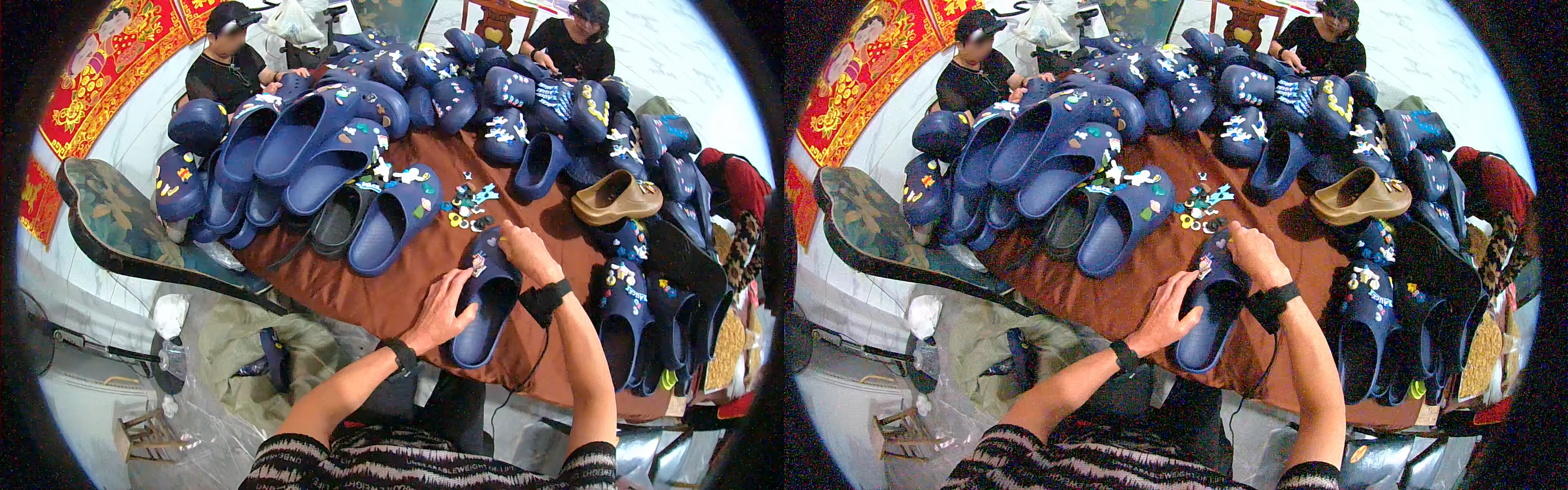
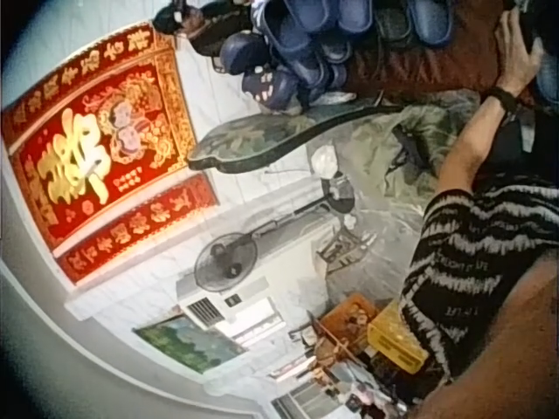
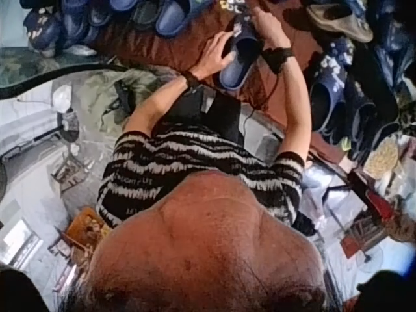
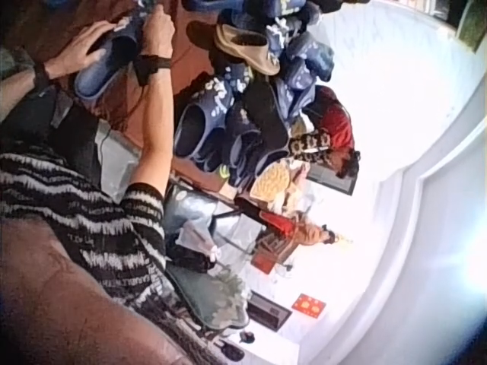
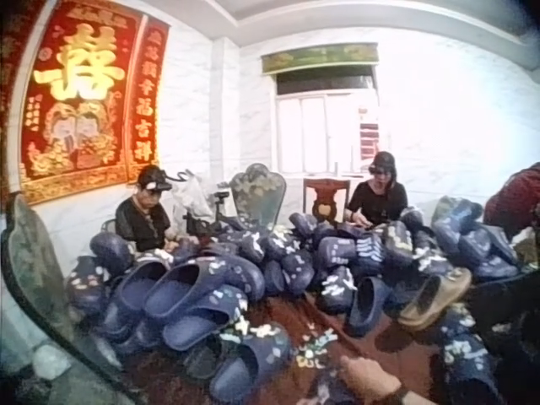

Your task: Applying decorative charms to the holes of foam clogs.

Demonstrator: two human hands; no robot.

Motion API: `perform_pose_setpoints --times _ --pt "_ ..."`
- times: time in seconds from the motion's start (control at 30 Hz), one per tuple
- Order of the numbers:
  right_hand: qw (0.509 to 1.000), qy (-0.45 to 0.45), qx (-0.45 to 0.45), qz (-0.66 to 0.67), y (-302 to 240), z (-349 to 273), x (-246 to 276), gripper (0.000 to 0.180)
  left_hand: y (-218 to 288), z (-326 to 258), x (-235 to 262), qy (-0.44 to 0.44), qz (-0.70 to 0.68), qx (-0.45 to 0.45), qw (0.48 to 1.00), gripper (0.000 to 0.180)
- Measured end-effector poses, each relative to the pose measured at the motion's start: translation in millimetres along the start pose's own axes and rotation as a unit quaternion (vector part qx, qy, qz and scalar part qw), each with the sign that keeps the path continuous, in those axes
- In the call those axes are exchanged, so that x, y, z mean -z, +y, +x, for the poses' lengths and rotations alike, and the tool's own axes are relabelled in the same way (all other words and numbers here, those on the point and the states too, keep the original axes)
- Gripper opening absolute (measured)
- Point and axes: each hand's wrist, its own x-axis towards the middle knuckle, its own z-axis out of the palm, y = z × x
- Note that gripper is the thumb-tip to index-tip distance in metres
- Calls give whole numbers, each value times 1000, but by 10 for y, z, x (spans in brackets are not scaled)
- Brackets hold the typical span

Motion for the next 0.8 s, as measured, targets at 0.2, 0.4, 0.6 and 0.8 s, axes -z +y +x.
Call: perform_pose_setpoints --times 0.2,0.4,0.6,0.8 --pt "905 -49 -98 411 324 -68 75 17 -7 10 -18 3 10 -11 1000 68" --pt "730 22 -194 655 360 -232 -118 15 -7 -17 15 -12 10 7 1000 69" --pt "736 136 -169 641 443 28 -184 18 19 5 -62 -7 -5 11 1000 69" --pt "906 30 -48 419 147 690 -20 34 4 24 43 12 0 21 1000 69"
